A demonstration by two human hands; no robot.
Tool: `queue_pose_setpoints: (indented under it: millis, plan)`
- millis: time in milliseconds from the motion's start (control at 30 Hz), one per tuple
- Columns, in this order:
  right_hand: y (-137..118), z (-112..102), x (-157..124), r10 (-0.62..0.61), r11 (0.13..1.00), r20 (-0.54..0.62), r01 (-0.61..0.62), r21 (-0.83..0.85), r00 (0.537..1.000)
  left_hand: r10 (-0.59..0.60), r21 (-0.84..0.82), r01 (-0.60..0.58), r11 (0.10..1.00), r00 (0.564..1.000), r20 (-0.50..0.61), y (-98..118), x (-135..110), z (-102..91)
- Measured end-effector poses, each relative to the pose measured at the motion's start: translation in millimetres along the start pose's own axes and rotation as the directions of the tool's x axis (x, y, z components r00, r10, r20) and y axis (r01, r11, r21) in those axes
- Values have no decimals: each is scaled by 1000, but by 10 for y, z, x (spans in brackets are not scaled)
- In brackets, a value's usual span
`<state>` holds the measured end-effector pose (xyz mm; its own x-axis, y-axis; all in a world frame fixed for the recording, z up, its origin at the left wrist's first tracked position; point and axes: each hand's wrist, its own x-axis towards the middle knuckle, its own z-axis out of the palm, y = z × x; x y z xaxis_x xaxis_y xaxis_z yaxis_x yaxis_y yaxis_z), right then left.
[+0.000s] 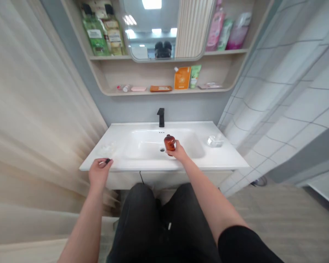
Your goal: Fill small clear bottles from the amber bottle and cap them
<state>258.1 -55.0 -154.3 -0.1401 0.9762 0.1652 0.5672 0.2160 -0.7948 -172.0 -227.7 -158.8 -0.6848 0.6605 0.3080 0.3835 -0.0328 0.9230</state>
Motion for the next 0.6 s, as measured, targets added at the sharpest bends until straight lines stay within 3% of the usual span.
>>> queue_pose_setpoints:
  millis: [100,167,333,400,533,600]
  plan:
    - [-2,23,4,-5,1000,27,6,-25,1000,5,329,35,944,993,-118,-199,317,-444]
    - [-12,29,-5,-7,999,25,8,-44,1000,57,444,-2,896,992,-112,-300,486,-556]
    - [-60,3,-43,2,998,6,-2,-65,1000,124,587,-122,800,992,37,-440,653,-465]
    - [-72,-9,-52,1,998,4,0,-67,1000,156,599,-146,787,987,35,-426,643,-413]
    - [-52,-10,-41,-23,998,12,24,-59,1000,213,539,-147,829,975,-63,-237,645,-319]
    - [-30,-2,-30,-31,998,14,32,-57,999,215,531,-174,830,976,-16,-96,712,-240]
